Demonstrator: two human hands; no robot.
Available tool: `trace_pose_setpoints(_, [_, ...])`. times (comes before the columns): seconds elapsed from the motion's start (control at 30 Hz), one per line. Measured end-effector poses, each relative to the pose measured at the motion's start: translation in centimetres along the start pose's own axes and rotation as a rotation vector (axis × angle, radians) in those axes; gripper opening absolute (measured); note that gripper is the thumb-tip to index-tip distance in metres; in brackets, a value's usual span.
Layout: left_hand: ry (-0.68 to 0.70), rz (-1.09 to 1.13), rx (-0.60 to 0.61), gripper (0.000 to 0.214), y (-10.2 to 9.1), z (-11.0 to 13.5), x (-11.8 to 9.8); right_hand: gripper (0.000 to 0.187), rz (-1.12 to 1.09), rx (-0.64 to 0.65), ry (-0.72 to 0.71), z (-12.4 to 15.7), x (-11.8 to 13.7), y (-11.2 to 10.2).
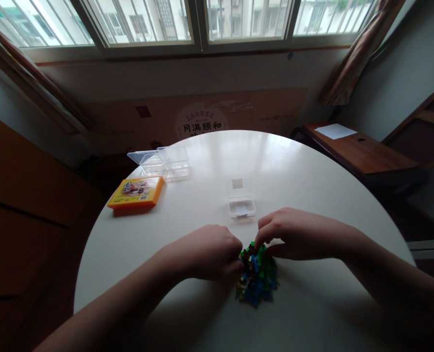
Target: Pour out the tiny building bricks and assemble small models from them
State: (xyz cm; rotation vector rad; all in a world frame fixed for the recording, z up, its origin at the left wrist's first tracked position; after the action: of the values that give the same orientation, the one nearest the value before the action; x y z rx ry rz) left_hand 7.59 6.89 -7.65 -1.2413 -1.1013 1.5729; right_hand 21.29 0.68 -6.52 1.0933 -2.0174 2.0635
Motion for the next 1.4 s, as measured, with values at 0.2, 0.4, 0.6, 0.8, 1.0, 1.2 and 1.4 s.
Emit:
trace_pose_setpoints(0.2, [-0.077, 0.124, 0.020, 0.016, -0.5, 0.3, 1.7, 0.028, -0.015, -0.004, -0.053, -0.2, 0.5, 0.8])
trace_pose_setpoints(0.4, [-0.125, 0.284, 0.096, 0.016, -0.5, 0.4, 2.8, 0.025, 0.000, 0.040, -0.085, -0.3, 0.6, 1.3])
trace_pose_setpoints(0.6, [-0.114, 0.277, 0.100, 0.015, -0.3, 0.4, 2.7, 0.019, -0.006, 0.000, -0.039, 0.0, -0.1, 0.5])
trace_pose_setpoints(0.8, [-0.113, 0.251, 0.107, 0.018, 0.0, 0.4, 2.7, 0.031, -0.014, -0.011, -0.071, -0.3, 0.3, 1.2])
trace_pose_setpoints(1.0, [-0.157, 0.251, 0.136, 0.013, -0.1, 0.5, 2.8, 0.018, 0.006, 0.017, -0.074, -0.2, 0.2, 1.2])
trace_pose_setpoints(1.2, [-0.149, 0.264, 0.154, 0.022, -0.2, 0.6, 2.8, 0.032, -0.051, -0.003, -0.102, -0.3, 0.9, 1.1])
trace_pose_setpoints(1.4, [-0.140, 0.217, 0.159, 0.018, -0.2, 0.7, 2.5, 0.022, -0.078, 0.081, -0.144, -0.6, 2.3, 1.8])
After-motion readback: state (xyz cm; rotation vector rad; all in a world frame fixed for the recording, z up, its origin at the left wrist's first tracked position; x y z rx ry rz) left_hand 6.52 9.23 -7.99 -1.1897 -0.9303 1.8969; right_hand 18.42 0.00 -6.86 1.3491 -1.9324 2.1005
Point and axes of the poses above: each hand's wrist, its own z-axis away from the middle knuckle, its own y-axis out of the palm, x = y × z, the point moved 5 cm from there along -z, towards the middle knuckle, and after that the axes turned 12 degrees about -x, right-handed, at the moved point
